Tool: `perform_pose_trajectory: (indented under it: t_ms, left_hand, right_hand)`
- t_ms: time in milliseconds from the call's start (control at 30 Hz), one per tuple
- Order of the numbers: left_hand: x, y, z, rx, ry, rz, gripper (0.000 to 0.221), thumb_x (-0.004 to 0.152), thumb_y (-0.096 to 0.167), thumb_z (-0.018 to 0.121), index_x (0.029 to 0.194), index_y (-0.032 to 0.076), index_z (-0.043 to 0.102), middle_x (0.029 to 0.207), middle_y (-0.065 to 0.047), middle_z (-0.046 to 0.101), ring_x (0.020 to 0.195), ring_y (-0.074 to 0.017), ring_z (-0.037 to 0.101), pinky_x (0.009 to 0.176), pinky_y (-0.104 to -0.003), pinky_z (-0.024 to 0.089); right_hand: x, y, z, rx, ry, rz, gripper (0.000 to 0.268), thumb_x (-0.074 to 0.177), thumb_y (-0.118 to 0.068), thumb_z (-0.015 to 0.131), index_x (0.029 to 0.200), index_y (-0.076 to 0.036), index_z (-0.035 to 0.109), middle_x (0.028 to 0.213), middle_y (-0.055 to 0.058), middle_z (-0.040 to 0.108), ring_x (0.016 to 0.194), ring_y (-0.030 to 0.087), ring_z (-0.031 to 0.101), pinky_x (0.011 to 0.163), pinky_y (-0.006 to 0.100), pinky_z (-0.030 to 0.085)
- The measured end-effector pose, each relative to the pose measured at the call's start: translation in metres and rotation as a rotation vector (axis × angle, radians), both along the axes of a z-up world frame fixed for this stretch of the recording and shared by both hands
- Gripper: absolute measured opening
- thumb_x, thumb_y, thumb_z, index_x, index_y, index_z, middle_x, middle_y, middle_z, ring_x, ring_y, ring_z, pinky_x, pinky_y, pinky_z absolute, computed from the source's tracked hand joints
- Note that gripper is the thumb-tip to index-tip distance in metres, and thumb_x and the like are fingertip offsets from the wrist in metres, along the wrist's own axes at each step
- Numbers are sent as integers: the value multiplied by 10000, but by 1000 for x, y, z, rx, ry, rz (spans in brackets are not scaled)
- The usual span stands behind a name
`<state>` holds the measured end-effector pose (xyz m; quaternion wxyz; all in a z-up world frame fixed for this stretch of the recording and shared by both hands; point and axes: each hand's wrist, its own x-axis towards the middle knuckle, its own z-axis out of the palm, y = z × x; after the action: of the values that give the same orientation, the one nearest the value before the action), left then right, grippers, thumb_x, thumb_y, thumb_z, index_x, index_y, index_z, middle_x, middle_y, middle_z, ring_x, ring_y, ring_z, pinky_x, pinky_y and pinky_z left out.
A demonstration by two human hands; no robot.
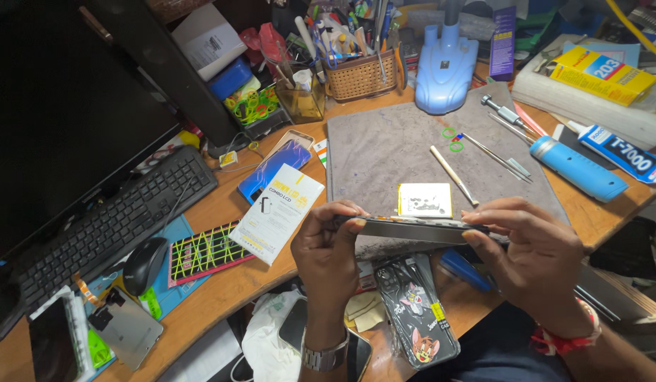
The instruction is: The person manipulates a mobile phone on a workbench, removing parts by hand and with a small tool, then reassembles the device and interacts with the touch screen to verify it works.
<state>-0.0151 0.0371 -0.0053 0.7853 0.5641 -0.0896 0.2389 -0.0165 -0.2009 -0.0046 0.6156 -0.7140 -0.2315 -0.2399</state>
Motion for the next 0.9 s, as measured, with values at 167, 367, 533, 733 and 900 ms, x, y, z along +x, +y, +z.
perform_pose_trajectory:
  t_ms: [167, 367, 533, 733, 900]
  left_hand:
    - [-1, 0, -3, -11, -25, -6, 132, 953, -51, 712, 1048, -3, 635, 1030, -109, 710, 946, -135, 691, 881, -263, 576]
    - [-1, 2, -8, 18, 14, 14, 143, 940, -35, 725, 1061, 5, 660, 987, -73, 721, 902, -101, 667, 841, -237, 555]
    - [-4, 1, -7, 54, 70, 84, 178, 904, -31, 782, 1069, -14, 717, 891, -45, 724, 801, -63, 636, 733, -196, 522]
    - [-20, 1, 8, 187, 126, 31, 268, 868, -23, 795, 1129, -23, 730, 927, -55, 768, 806, -56, 677, 739, -188, 559]
    - [-35, -1, 23, 198, 234, -45, 256, 907, -9, 753, 1160, -40, 732, 980, -87, 779, 845, -70, 692, 745, -195, 565]
  right_hand:
    - [3, 8, -1, 24, -70, -19, 164, 924, 24, 735, 1082, 43, 695, 1080, 150, 709, 966, 164, 708, 896, 275, 576]
    - [5, 12, -4, 26, -60, -55, 129, 937, 7, 725, 1052, 39, 675, 1047, 131, 693, 968, 143, 694, 858, 256, 595]
    - [8, 6, -7, 87, 112, 25, 142, 955, -19, 699, 1079, 46, 677, 1052, 101, 689, 955, 109, 690, 848, 234, 603]
    - [5, -5, -16, 211, 276, 26, 148, 979, -11, 685, 1106, 64, 681, 1055, 85, 685, 953, 104, 672, 863, 215, 551]
    - [-2, -15, -19, 170, 249, -40, 154, 979, -9, 698, 1116, 57, 673, 1027, 98, 684, 974, 98, 658, 877, 199, 527]
